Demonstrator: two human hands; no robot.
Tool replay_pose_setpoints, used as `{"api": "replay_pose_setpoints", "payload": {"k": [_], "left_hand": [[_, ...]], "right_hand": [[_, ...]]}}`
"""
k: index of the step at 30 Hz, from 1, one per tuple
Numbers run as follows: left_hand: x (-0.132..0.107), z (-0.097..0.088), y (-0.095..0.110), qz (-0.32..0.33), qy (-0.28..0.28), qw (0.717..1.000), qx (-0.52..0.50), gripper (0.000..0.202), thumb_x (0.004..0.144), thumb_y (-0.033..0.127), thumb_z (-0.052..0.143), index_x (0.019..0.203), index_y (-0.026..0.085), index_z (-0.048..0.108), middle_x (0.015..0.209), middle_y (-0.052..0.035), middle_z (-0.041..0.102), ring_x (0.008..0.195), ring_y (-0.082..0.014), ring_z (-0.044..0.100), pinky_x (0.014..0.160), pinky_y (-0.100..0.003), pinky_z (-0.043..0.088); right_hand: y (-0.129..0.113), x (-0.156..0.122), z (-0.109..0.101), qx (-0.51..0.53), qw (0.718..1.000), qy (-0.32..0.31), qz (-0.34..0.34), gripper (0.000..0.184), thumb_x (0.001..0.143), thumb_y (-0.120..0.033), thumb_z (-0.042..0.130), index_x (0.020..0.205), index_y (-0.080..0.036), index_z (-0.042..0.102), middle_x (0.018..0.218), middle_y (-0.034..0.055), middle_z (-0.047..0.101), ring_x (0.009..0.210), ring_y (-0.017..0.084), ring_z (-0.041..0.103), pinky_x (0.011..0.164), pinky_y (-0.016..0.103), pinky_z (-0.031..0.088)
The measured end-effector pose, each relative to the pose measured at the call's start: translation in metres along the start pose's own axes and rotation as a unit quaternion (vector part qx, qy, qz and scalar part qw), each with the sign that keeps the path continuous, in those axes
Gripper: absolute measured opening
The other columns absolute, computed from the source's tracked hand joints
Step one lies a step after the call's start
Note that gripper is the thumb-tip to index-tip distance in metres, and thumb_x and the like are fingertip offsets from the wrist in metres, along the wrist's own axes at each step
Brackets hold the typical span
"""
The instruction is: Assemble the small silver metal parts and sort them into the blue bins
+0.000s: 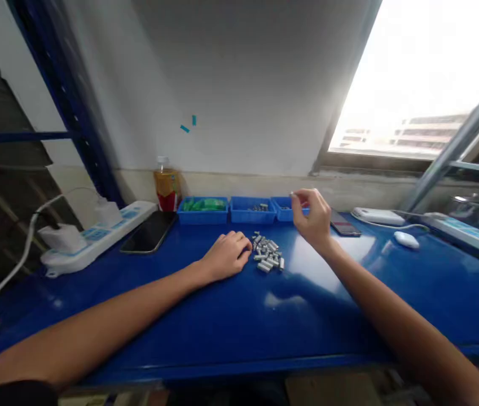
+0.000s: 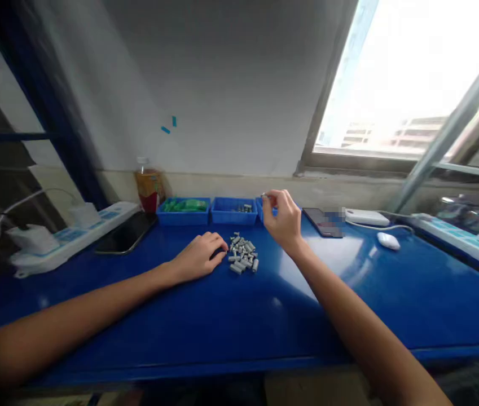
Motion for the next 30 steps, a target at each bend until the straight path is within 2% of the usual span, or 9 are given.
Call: {"api": "replay_pose_setpoints", "payload": {"k": [3,6,10,13,16,20,24,27,30], "left_hand": [[-0.001,-0.001,0.0,0.002,0.0,1.0,-0.008,0.014,0.088,0.026,0.047,0.093,0.02,0.059,0.096,-0.0037,0.061,0.093,-0.0205,0.054,0.081,-0.034,0.042],[-0.001,-0.001,0.0,0.005,0.003,1.0,-0.018,0.012,0.087,0.025,0.049,0.092,0.019,0.058,0.094,-0.0041,0.061,0.091,-0.0201,0.054,0.079,-0.033,0.042],[0.0,0.0,-0.001,0.023,0.004,0.999,-0.044,0.009,0.088,0.022,0.049,0.091,0.018,0.056,0.092,-0.0047,0.061,0.088,-0.019,0.054,0.078,-0.031,0.043],[0.0,0.0,-0.001,0.055,0.007,0.996,-0.071,0.009,0.09,0.021,0.048,0.091,0.017,0.056,0.093,-0.0058,0.062,0.088,-0.0183,0.054,0.081,-0.031,0.044],[0.0,-0.002,-0.001,0.059,0.037,0.993,-0.091,0.011,0.091,0.022,0.048,0.092,0.016,0.057,0.093,-0.0065,0.062,0.088,-0.0183,0.054,0.082,-0.031,0.044],[0.001,-0.007,-0.005,0.001,0.098,0.986,-0.132,0.015,0.091,0.025,0.048,0.089,0.016,0.059,0.088,-0.0051,0.065,0.085,-0.0183,0.057,0.079,-0.03,0.044],[0.003,-0.01,-0.011,-0.06,0.128,0.968,-0.209,0.023,0.092,0.03,0.045,0.085,0.015,0.061,0.084,-0.0041,0.067,0.079,-0.0167,0.06,0.073,-0.027,0.044],[0.003,-0.011,-0.013,-0.083,0.131,0.955,-0.254,0.029,0.092,0.035,0.043,0.083,0.014,0.062,0.079,-0.0033,0.066,0.075,-0.0158,0.06,0.07,-0.026,0.044],[0.003,-0.012,-0.013,-0.088,0.133,0.951,-0.265,0.031,0.091,0.037,0.043,0.08,0.014,0.061,0.075,-0.0024,0.065,0.072,-0.0154,0.06,0.068,-0.025,0.044]], "right_hand": [[0.015,0.005,-0.002,-0.009,0.998,0.048,0.03,0.01,0.086,-0.028,0.051,0.089,-0.02,0.055,0.072,-0.0006,0.055,0.063,0.013,0.052,0.064,0.026,0.045],[0.035,0.01,0.006,-0.035,0.997,0.039,0.053,0.014,0.086,-0.031,0.05,0.088,-0.019,0.056,0.07,-0.0003,0.054,0.062,0.014,0.052,0.063,0.027,0.044],[0.065,0.01,0.03,-0.101,0.986,-0.075,0.108,0.017,0.084,-0.032,0.049,0.091,-0.019,0.058,0.076,0.0038,0.058,0.07,0.019,0.054,0.068,0.031,0.043],[0.072,0.0,0.04,-0.139,0.968,-0.161,0.131,0.024,0.082,-0.031,0.051,0.098,-0.016,0.058,0.088,0.0105,0.061,0.082,0.025,0.056,0.071,0.035,0.043],[0.051,-0.013,0.036,-0.119,0.964,-0.219,0.088,0.022,0.083,-0.032,0.051,0.096,-0.016,0.058,0.09,0.0114,0.063,0.086,0.026,0.056,0.075,0.036,0.043],[-0.01,-0.031,0.026,-0.039,0.952,-0.302,-0.004,0.019,0.086,-0.033,0.052,0.096,-0.019,0.058,0.082,0.0064,0.064,0.082,0.023,0.057,0.075,0.034,0.042],[-0.061,-0.045,0.024,-0.005,0.942,-0.327,-0.078,0.022,0.085,-0.034,0.057,0.101,-0.018,0.057,0.091,0.0067,0.065,0.087,0.022,0.058,0.075,0.033,0.04],[-0.074,-0.053,0.028,-0.002,0.946,-0.313,-0.089,0.014,0.087,-0.029,0.054,0.096,-0.018,0.057,0.087,0.0063,0.065,0.083,0.021,0.058,0.073,0.032,0.04],[-0.072,-0.057,0.032,0.001,0.952,-0.296,-0.077,0.011,0.088,-0.027,0.053,0.091,-0.018,0.058,0.084,0.0053,0.065,0.079,0.019,0.058,0.071,0.03,0.04]]}}
Point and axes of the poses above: each hand's wrist, its own x-axis towards the middle knuckle, its own z-axis out of the palm, y = z × x, the point moved 3 cm from there along x, towards the middle knuckle
